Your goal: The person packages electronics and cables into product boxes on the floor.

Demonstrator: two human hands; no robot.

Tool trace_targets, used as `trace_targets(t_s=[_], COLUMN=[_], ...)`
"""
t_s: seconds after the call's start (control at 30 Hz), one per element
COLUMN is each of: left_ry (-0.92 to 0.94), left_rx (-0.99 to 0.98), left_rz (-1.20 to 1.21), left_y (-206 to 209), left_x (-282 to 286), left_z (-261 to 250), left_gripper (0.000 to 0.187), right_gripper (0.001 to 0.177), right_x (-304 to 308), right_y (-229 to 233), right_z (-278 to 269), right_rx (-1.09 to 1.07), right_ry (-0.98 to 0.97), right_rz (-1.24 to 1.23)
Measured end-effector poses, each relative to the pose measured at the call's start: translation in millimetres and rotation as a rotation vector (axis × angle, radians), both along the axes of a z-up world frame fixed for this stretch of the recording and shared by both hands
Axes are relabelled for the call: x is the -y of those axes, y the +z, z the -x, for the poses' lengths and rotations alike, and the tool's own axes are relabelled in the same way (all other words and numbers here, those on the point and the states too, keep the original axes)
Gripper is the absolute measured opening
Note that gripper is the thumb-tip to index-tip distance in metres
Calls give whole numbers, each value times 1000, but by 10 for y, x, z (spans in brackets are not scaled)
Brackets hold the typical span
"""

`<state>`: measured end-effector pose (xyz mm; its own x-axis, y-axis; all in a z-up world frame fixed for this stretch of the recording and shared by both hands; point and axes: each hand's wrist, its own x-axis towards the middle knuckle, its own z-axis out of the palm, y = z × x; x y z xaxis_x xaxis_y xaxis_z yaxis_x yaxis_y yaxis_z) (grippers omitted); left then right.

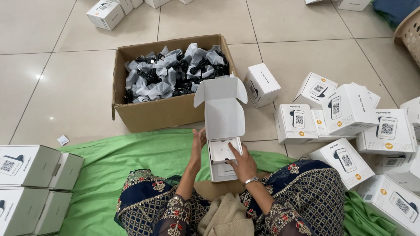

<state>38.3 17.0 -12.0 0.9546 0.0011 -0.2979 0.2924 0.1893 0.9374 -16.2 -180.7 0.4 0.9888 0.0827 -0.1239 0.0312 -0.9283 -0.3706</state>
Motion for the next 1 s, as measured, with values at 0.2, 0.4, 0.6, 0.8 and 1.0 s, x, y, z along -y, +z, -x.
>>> trace_targets(t_s=[0.2,0.4,0.6,0.8,1.0], left_ry=[35,-38,-118,-70,30], left_rx=[30,129,147,152,50], left_rz=[24,209,298,393,160], left_y=[172,404,435,284,-232], left_x=[-29,9,115,107,-127], left_z=[42,167,236,212,55], left_gripper=[99,89,86,82,68], right_gripper=[79,54,37,23,24], right_x=[12,125,39,183,524], right_y=[24,-373,361,310,-308], right_z=[41,232,716,841,734], right_rx=[72,335,418,249,204], right_ry=[25,65,-35,-166,-327], right_rz=[-43,-99,-395,-579,-1010])
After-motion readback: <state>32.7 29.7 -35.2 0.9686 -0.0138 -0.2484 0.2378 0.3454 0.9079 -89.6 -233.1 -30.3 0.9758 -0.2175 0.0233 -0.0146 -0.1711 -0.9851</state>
